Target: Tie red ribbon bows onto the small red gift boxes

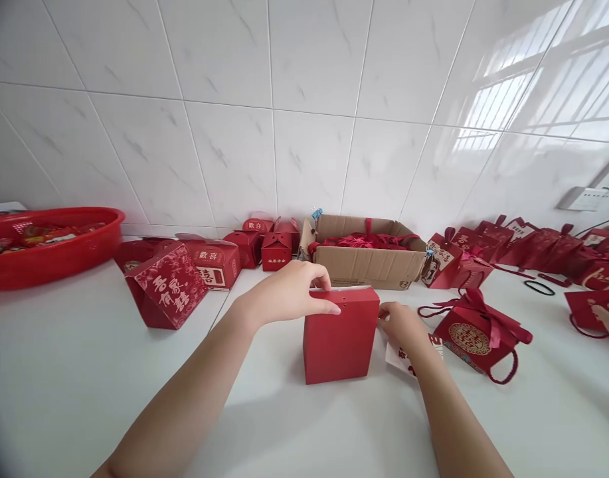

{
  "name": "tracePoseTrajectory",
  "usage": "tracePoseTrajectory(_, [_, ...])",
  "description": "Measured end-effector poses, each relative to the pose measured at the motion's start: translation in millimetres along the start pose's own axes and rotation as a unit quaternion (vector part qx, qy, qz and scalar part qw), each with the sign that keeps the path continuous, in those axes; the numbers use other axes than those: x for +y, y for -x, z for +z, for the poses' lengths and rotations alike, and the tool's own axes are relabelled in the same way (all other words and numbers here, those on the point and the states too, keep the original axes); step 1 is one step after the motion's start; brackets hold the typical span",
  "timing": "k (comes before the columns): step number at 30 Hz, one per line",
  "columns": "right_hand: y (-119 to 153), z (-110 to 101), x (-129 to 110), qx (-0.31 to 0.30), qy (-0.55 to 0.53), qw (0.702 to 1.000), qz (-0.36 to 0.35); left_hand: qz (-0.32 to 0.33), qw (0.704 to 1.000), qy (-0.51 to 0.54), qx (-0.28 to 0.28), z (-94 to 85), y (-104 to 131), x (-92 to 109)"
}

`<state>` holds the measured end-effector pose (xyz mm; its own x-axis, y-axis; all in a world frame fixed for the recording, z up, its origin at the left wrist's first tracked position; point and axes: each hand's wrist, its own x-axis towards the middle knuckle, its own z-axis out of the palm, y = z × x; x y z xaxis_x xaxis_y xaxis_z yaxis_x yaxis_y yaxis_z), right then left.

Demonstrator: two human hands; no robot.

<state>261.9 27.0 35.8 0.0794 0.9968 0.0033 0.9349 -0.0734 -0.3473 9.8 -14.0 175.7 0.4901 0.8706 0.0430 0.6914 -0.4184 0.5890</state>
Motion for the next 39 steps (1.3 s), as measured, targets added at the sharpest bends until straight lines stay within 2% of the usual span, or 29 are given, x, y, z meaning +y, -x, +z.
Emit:
tracePoseTrajectory(4, [1, -2, -2, 0.011, -0.011, 0.999, 0.034, 0.0, 1.0, 0.014, -0.005, -1.0, 0, 1])
tracePoseTrajectory(7, [2, -3, -4, 0.015, -0.023, 0.998, 0.056, 0.004, 1.0, 0.004, 0.011, -0.5, -2, 1])
tracePoseTrajectory(11, [4, -3, -6, 0.018, -0.042, 0.997, 0.058, 0.015, 0.999, -0.014, 0.035, 0.5, -3, 0])
tracePoseTrajectory(15, [3, -3, -5, 0.028, -0.067, 0.996, 0.054, 0.047, 0.998, -0.003, 0.028, 2.3, -5, 1])
tracePoseTrajectory(21, [4, -9, -6, 0.105, -0.134, 0.985, 0.037, 0.054, 0.998, 0.0, 0.012, 4.6, -11, -2])
tracePoseTrajectory(23, [10, -15, -10, 0.117, -0.256, 0.96, -0.008, 0.04, 0.999, 0.007, 0.005, 4.2, -12, -3])
tracePoseTrajectory(24, [15, -18, -12, 0.107, -0.338, 0.934, -0.041, 0.031, 0.999, 0.011, 0.006, 3.9, -11, -3])
tracePoseTrajectory(26, [24, -23, -17, 0.065, -0.485, 0.864, -0.119, 0.016, 1.0, 0.019, 0.007, 3.2, -11, -2])
tracePoseTrajectory(28, [33, -26, -22, 0.027, -0.557, 0.812, -0.172, 0.009, 1.0, 0.019, 0.007, 3.0, -10, -1])
tracePoseTrajectory(29, [36, -26, -26, 0.022, -0.578, 0.795, -0.184, 0.009, 1.0, 0.017, 0.006, 3.1, -9, 0])
tracePoseTrajectory(35, [41, -20, -39, 0.059, -0.636, 0.754, -0.157, 0.043, 0.999, 0.005, 0.003, 4.3, -10, 0])
tracePoseTrajectory(39, [40, -21, -39, 0.069, -0.63, 0.757, -0.16, 0.07, 0.997, -0.021, 0.02, 4.7, -12, -2])
